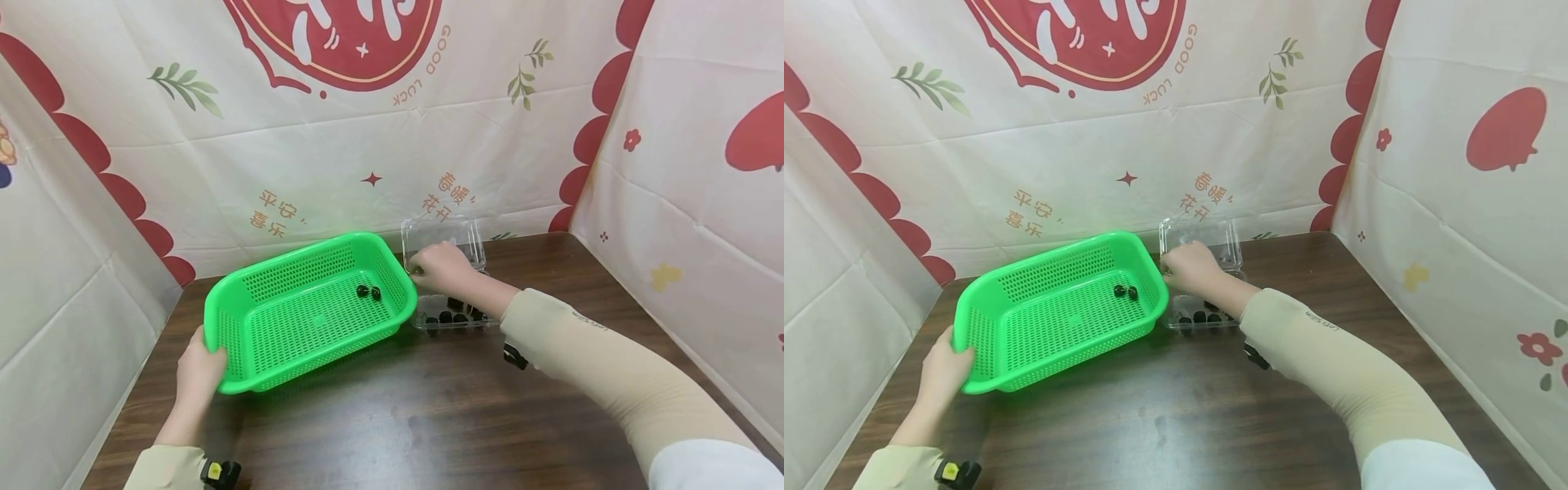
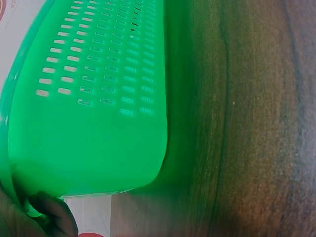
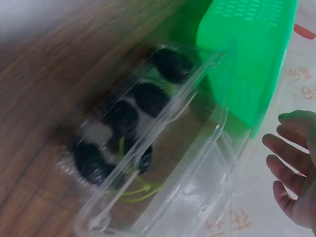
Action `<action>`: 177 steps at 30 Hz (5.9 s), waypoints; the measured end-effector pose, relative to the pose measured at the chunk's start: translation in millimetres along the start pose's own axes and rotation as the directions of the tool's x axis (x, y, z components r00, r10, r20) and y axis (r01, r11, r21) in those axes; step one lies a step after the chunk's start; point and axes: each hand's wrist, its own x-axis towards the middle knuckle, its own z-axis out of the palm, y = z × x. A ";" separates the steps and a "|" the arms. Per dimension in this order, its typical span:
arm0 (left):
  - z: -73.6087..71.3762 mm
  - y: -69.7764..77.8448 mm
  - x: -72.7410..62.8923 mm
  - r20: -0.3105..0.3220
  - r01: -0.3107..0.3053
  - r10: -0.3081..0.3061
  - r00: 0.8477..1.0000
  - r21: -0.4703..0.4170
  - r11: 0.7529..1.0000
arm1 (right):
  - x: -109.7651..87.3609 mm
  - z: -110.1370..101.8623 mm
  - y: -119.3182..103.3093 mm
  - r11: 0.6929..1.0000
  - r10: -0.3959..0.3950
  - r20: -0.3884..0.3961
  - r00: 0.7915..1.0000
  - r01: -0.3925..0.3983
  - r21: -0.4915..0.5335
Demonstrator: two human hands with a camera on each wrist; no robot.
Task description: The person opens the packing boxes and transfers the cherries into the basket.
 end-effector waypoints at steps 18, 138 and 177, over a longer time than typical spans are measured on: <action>-0.2 -0.9 0.3 0.000 -0.003 0.003 1.000 -0.011 1.000 | -33.6 12.3 37.3 0.993 -0.002 0.062 0.998 0.009 -0.117; 0.4 0.6 -0.1 -0.020 0.004 -0.004 1.000 -0.016 1.000 | 2.4 -24.2 11.6 0.981 -0.196 -0.411 0.890 0.184 -0.068; 0.9 -0.2 1.6 -0.006 0.029 -0.030 1.000 -0.045 0.999 | 25.6 18.7 -40.3 0.983 -0.073 -0.204 0.976 0.106 0.153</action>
